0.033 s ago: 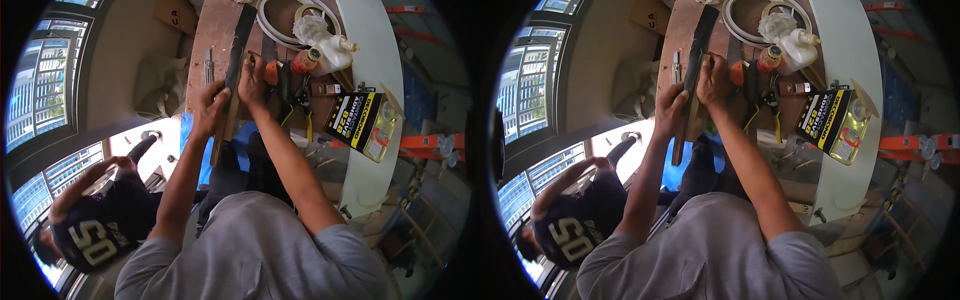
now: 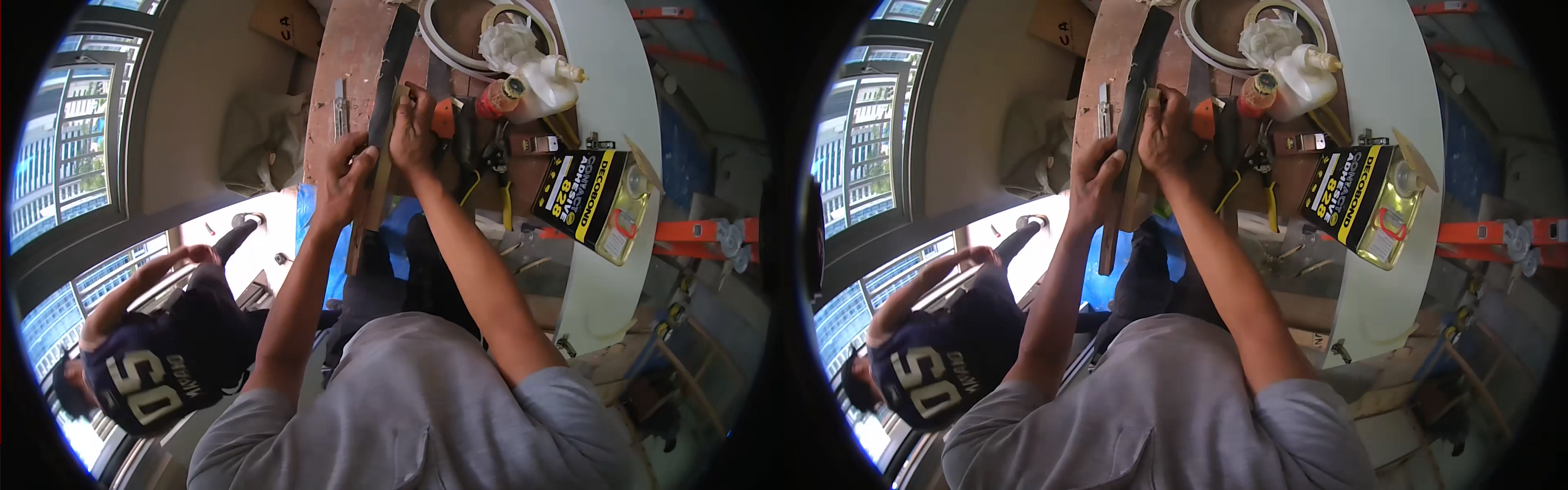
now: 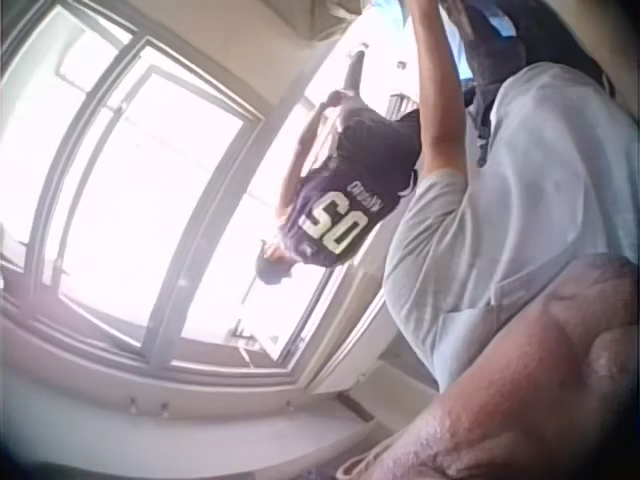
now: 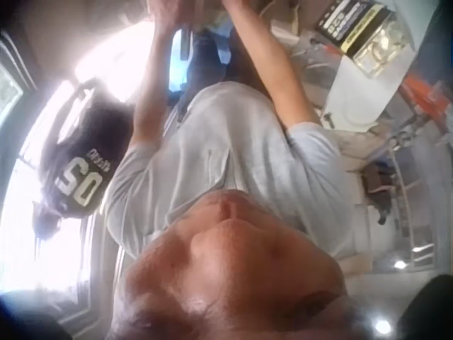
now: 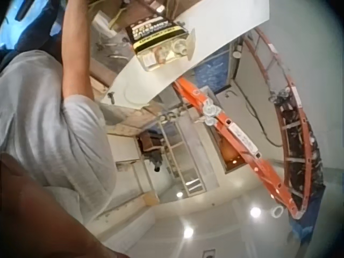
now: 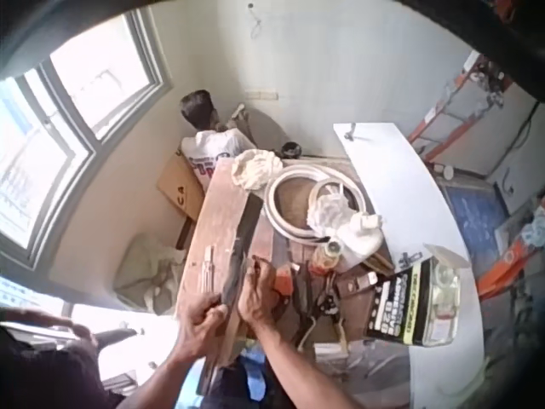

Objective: The person prepares a small piece of laminate wood by using a file to smooth the edges and applying adhesive from a bottle, while checking the fit against another wooden component.

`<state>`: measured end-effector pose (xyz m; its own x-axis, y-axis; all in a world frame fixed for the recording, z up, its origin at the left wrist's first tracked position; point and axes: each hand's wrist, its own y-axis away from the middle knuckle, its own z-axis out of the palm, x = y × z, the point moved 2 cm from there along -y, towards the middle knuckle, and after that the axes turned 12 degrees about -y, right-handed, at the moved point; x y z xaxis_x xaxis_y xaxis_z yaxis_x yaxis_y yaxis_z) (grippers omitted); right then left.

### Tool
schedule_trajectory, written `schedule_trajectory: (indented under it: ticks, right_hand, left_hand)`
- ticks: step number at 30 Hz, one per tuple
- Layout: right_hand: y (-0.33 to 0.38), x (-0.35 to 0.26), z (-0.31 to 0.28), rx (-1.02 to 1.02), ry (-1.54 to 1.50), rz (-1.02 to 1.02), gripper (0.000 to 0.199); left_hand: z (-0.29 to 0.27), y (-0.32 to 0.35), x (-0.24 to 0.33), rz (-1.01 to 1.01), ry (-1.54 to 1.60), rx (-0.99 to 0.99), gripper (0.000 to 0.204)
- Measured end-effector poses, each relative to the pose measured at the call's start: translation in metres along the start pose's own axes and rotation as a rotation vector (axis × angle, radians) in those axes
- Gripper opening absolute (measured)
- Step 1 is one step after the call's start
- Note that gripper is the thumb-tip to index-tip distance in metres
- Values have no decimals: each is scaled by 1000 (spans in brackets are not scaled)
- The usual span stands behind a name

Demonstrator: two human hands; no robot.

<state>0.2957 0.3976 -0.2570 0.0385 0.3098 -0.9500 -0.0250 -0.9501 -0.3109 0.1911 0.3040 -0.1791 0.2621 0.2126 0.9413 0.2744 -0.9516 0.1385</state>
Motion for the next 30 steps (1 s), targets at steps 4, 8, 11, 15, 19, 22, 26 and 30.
schedule_trajectory:
  ticks: [4,8,11,15,19,22,26,30]
  right_hand:
    - [0,-20,4,-36,71,99,32]
    - [-2,-14,0,-21,60,83,30]
    - [-2,-14,-3,-8,16,141,30]
    - [2,-16,5,-18,-91,206,30]
    - [-1,7,5,34,-15,-23,28]
    - [0,-17,4,42,-63,83,27]
    - [2,-18,13,46,-118,36,31]
    - [0,-19,13,28,-80,30,35]
  left_hand:
    - [0,-51,25,53,-230,56,40]
    - [2,-47,25,88,-296,58,38]
    - [7,-19,17,60,-119,43,37]
    - [5,-56,20,-1,-69,24,36]
    - [-8,3,16,23,-206,-41,31]
    - [-28,94,6,-60,-250,-68,29]
    - [-25,95,3,-82,-187,-19,30]
    - [-20,50,-2,-194,-57,-48,31]
